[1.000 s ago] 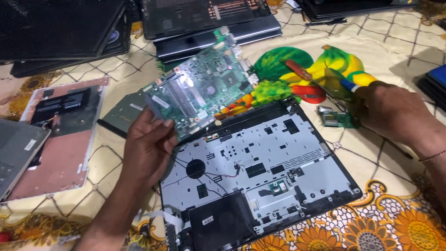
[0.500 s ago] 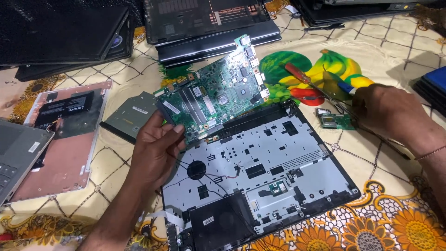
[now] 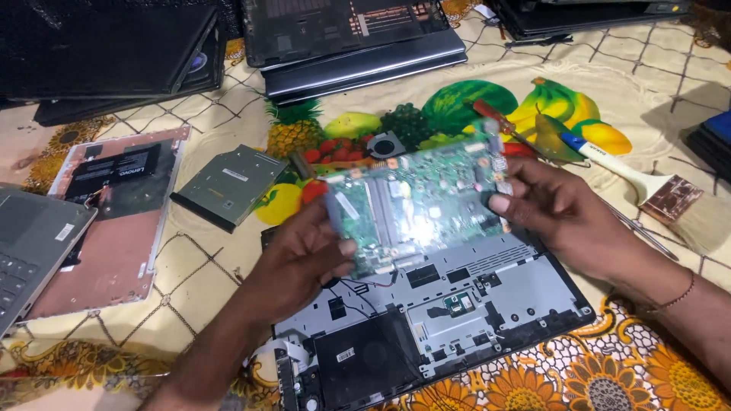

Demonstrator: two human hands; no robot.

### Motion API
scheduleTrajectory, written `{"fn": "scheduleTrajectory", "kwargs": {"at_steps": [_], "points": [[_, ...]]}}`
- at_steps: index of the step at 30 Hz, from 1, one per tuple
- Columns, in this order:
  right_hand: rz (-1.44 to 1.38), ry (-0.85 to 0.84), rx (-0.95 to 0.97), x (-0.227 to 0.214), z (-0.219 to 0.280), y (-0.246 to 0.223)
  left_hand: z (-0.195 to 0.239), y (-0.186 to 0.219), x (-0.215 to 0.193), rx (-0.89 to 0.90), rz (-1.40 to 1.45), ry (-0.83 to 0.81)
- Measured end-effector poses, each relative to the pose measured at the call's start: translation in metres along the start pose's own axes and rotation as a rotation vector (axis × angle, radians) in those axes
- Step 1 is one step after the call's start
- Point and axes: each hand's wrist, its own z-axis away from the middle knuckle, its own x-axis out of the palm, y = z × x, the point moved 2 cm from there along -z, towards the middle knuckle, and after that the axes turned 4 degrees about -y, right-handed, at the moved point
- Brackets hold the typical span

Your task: The person holds a green laptop motherboard, aligns it over the open laptop chassis, and carefully lowers it into place. They then connect several internal ribbon cables to the board's connectors.

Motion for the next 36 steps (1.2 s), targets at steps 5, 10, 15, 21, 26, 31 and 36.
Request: {"fn": "scheduleTrajectory", "kwargs": {"at_steps": [5, 10, 15, 21, 26, 31, 36], "points": [[-0.196, -0.012, 0.042, -0.003, -0.001, 0.010, 0.004, 0.005, 0.002, 0.023, -0.172, -0.061], [-0.283, 0.104, 0.050, -0.028, -0.006, 0.019, 0.007, 0.027, 0.010, -0.146, -0.939, 0.006], [-0.257, 0.152, 0.040, -0.047, -0.009, 0.020, 0.013, 0.012, 0.015, -0.185, -1.237, -0.198], [-0.329, 0.288, -0.054, -0.061, -0.010, 0.014, 0.010, 0.010, 0.017, -0.025, -1.325, -0.308], [-0.389, 0.308, -0.072, -0.072, -0.012, 0.013, 0.009, 0.018, 0.020, -0.187, -1.313, -0.296], [-0.436, 0.308, -0.071, -0.077, -0.017, 0.020, 0.011, 0.020, 0.013, -0.365, -1.307, -0.301], [-0.345, 0.286, -0.075, -0.076, -0.017, 0.018, 0.009, 0.027, 0.020, -0.576, -1.308, -0.231]]}}
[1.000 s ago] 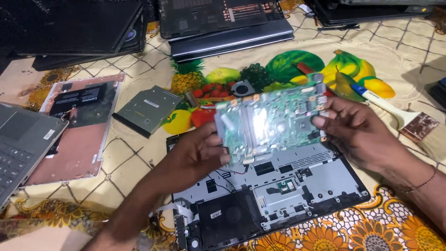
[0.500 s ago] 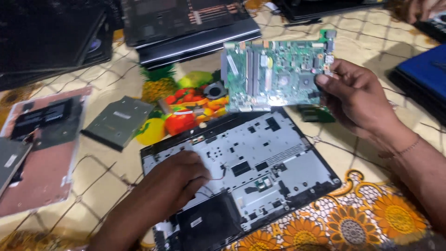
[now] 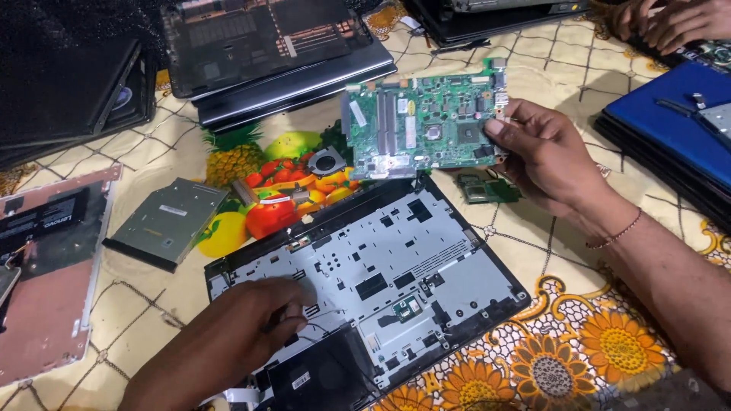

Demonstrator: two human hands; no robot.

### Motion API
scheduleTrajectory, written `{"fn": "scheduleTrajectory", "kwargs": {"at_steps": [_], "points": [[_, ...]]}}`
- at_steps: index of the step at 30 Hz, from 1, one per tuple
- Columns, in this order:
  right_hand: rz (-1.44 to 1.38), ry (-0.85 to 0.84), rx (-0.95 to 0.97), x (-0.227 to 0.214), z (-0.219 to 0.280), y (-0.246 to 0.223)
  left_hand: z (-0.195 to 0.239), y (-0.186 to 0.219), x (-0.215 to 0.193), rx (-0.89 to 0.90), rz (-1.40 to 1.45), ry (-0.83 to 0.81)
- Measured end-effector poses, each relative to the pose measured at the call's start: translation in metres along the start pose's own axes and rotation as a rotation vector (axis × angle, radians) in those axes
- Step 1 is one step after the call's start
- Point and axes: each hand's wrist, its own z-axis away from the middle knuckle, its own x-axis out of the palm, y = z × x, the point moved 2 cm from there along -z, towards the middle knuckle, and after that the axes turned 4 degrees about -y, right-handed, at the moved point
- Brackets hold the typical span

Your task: The person holds a green laptop motherboard, aligns it over the open laptop chassis, and carefully lowers it into place. They then connect several internal ribbon cables to the board's connectors.

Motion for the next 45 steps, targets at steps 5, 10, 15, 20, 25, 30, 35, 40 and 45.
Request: {"fn": "scheduleTrajectory", "kwargs": {"at_steps": [5, 10, 15, 20, 25, 30, 35, 40, 45], "points": [[-0.027, -0.077, 0.030, 0.008, 0.002, -0.004, 0.004, 0.000, -0.005, -0.184, -0.059, -0.058], [0.018, -0.048, 0.050, 0.007, 0.002, 0.001, 0.012, -0.020, -0.011, -0.100, -0.042, -0.146], [-0.003, -0.082, 0.075, 0.005, 0.002, 0.003, 0.024, -0.048, -0.017, -0.180, -0.024, -0.151], [-0.074, -0.115, 0.092, 0.004, 0.003, 0.004, 0.043, -0.024, -0.036, -0.277, 0.001, -0.192], [-0.020, -0.109, 0.042, 0.000, 0.002, 0.011, 0.066, -0.002, -0.055, -0.743, -0.230, -0.149], [0.063, -0.062, 0.149, -0.014, -0.005, 0.024, 0.060, -0.011, -0.043, -0.698, -0.434, -0.246], [0.135, -0.094, 0.131, -0.030, -0.012, 0.040, 0.071, -0.029, -0.025, -0.590, -0.500, -0.238], [0.154, -0.057, 0.133, -0.040, -0.016, 0.048, 0.064, -0.024, -0.020, -0.507, -0.616, -0.038], [0.187, -0.097, 0.130, -0.022, -0.010, 0.039, 0.029, -0.011, 0.020, -0.121, -0.711, 0.097]]}}
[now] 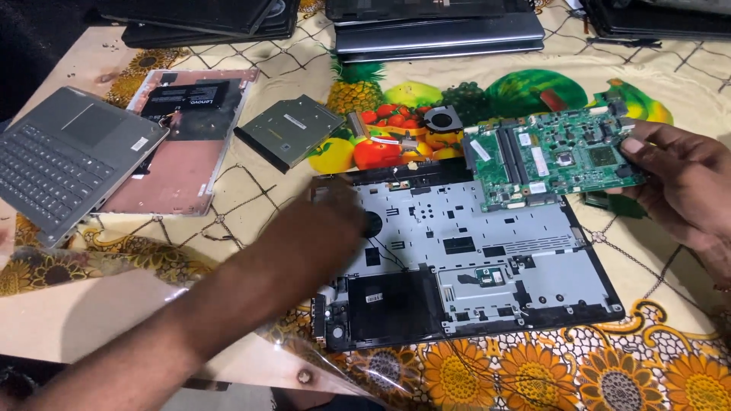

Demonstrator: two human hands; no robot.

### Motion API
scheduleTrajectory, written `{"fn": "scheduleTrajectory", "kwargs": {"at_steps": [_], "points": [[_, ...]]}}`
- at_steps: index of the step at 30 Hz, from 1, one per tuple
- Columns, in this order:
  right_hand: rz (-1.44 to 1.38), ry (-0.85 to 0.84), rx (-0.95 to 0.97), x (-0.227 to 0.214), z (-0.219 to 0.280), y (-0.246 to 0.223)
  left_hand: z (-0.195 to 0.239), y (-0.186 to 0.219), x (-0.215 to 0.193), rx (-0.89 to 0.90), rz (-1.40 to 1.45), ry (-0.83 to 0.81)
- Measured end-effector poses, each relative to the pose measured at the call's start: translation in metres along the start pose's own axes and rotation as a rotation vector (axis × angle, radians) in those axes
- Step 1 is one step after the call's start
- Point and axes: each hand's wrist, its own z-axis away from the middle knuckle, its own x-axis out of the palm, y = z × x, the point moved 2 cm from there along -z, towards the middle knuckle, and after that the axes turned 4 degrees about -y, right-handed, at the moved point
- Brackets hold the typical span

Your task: The person holds a green laptop motherboard, aligns it over the open laptop chassis, and carefully lowers it into place. They then connect several internal ribbon cables to the board's connectors.

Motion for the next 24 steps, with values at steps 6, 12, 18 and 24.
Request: {"fn": "scheduleTrajectory", "kwargs": {"at_steps": [6, 12, 18, 24], "points": [[-0.004, 0.025, 0.161, 0.026, 0.010, -0.020, 0.000, 0.035, 0.026, 0.370, 0.242, 0.402], [0.061, 0.018, 0.188, 0.038, 0.014, -0.014, 0.028, 0.035, 0.021, 0.311, 0.239, 0.396], [0.105, -0.057, 0.168, 0.058, 0.023, -0.024, 0.045, 0.033, 0.007, 0.303, 0.321, 0.383], [0.106, -0.014, 0.232, 0.066, 0.026, -0.027, 0.037, 0.033, -0.002, 0.359, 0.316, 0.410]]}}
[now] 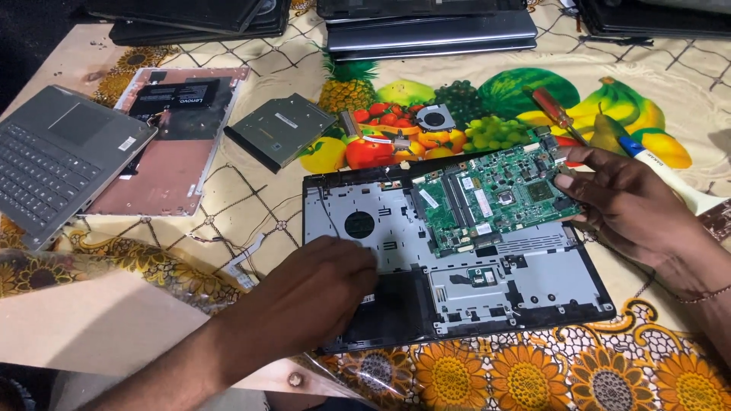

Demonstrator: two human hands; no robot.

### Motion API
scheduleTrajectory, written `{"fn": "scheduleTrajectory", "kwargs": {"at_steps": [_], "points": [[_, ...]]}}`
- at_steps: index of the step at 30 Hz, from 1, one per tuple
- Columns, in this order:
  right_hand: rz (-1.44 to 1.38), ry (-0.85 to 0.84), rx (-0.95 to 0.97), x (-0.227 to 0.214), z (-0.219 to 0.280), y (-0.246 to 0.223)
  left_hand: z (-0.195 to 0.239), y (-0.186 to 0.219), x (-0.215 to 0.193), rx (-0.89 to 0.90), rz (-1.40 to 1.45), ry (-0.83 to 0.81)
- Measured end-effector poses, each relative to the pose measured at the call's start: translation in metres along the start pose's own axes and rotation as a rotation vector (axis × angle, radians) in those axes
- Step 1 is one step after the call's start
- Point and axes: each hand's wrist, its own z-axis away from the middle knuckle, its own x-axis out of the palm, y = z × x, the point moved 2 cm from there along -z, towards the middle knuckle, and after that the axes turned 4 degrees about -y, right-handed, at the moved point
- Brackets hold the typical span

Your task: The person holds a green laptop motherboard, aligns it over the open laptop chassis, and carefully lowers it into place. They then connect several internal ribbon cables to the board's connectors.

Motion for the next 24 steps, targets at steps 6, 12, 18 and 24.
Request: {"fn": "scheduleTrajectory", "kwargs": {"at_steps": [6, 12, 18, 24], "points": [[0.011, -0.040, -0.092, -0.006, -0.005, 0.010, -0.038, -0.026, -0.012, -0.085, 0.039, 0.005], [0.009, 0.031, 0.059, 0.003, 0.000, 0.007, -0.073, -0.042, -0.017, -0.291, 0.221, -0.063], [0.063, -0.020, 0.008, -0.002, -0.002, 0.014, -0.077, -0.051, 0.015, -0.300, 0.332, -0.016], [0.201, 0.036, 0.108, 0.010, 0.007, -0.003, -0.073, -0.067, 0.044, -0.178, 0.284, 0.167]]}}
